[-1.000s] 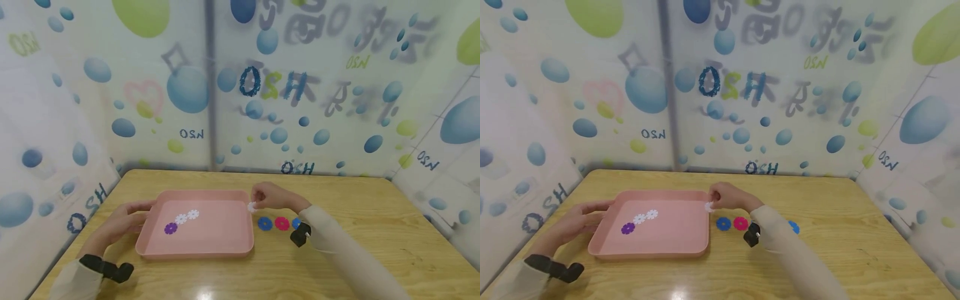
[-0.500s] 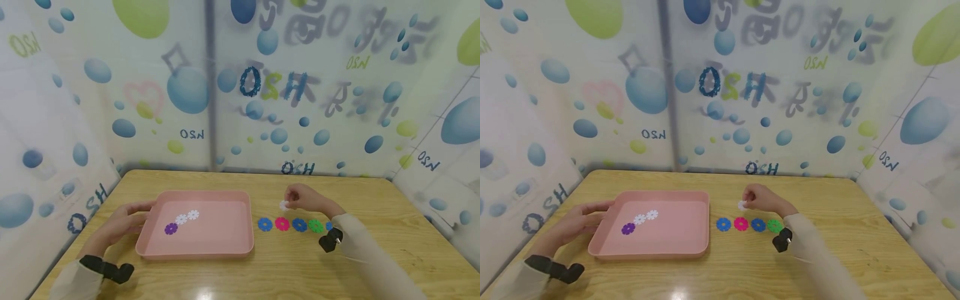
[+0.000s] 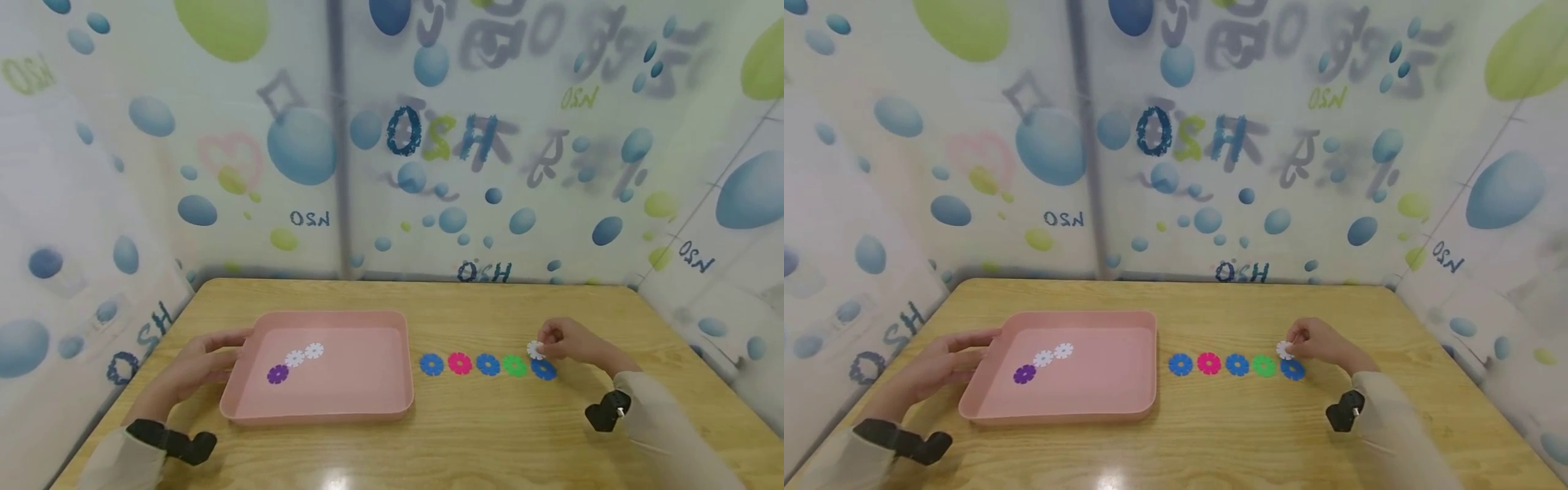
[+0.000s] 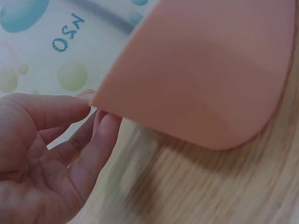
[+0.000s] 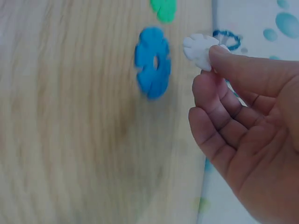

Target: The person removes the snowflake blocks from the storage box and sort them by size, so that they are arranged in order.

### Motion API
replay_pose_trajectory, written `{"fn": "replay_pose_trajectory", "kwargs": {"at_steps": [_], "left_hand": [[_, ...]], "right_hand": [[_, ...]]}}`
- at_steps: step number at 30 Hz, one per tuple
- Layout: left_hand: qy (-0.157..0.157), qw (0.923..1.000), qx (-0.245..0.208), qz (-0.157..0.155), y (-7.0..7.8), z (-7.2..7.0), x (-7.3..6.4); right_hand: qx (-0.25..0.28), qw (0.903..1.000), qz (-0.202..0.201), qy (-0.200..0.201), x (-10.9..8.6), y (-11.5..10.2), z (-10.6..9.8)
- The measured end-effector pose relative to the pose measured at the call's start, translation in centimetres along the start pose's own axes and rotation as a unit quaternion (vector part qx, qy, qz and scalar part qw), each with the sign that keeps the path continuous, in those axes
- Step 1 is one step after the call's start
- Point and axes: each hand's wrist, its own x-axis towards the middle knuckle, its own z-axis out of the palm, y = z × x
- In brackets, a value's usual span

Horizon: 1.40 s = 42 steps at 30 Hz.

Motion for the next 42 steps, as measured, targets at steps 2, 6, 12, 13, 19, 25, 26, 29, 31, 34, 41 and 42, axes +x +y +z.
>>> {"fn": "replay_pose_trajectory", "kwargs": {"at_steps": [2, 6, 12, 13, 19, 25, 26, 29, 31, 34, 41, 42], "left_hand": [[-0.001, 1.0000, 0.000, 0.005, 0.0, 0.0, -0.1], [-0.002, 1.0000, -0.005, 0.005, 0.1, 0.0, -0.2], [-0.006, 0.9998, -0.014, 0.013, 0.1, 0.0, -0.2], [-0.006, 0.9998, -0.016, 0.014, 0.1, 0.0, -0.2], [-0.012, 0.9994, -0.027, 0.017, 0.1, -0.1, -0.2], [-0.007, 0.9997, -0.020, 0.015, 0.3, 0.0, -0.3], [-0.006, 0.9997, -0.019, 0.014, 0.3, 0.1, -0.4], [-0.004, 0.9998, -0.018, 0.012, 0.3, 0.1, -0.4], [-0.004, 0.9998, -0.018, 0.010, 0.3, 0.1, -0.4], [-0.005, 0.9998, -0.018, 0.009, 0.2, 0.2, -0.4], [-0.011, 0.9994, -0.029, 0.017, 0.3, 0.1, -0.5], [-0.010, 0.9993, -0.031, 0.017, 0.4, 0.1, -0.5]], "right_hand": [[0.011, 0.9999, 0.012, -0.003, -0.8, 0.7, -0.4], [0.033, 0.9981, 0.052, -0.001, -2.2, 2.0, -0.8], [0.045, 0.9929, 0.110, 0.009, -3.4, 3.4, -1.3], [0.046, 0.9923, 0.114, 0.007, -3.6, 3.6, -1.3], [0.037, 0.9922, 0.119, 0.012, -4.3, 3.9, -1.2], [0.031, 0.9917, 0.123, 0.024, -4.4, 3.8, -1.0], [0.031, 0.9915, 0.124, 0.025, -4.3, 3.9, -1.0], [0.026, 0.9916, 0.124, 0.025, -4.3, 4.0, -0.9], [0.019, 0.9916, 0.125, 0.026, -4.3, 4.1, -0.9], [0.008, 0.9916, 0.126, 0.029, -4.3, 4.2, -0.8], [-0.003, 0.9920, 0.122, 0.034, -4.4, 3.9, -0.8], [-0.003, 0.9924, 0.118, 0.032, -4.4, 4.0, -0.8]]}}
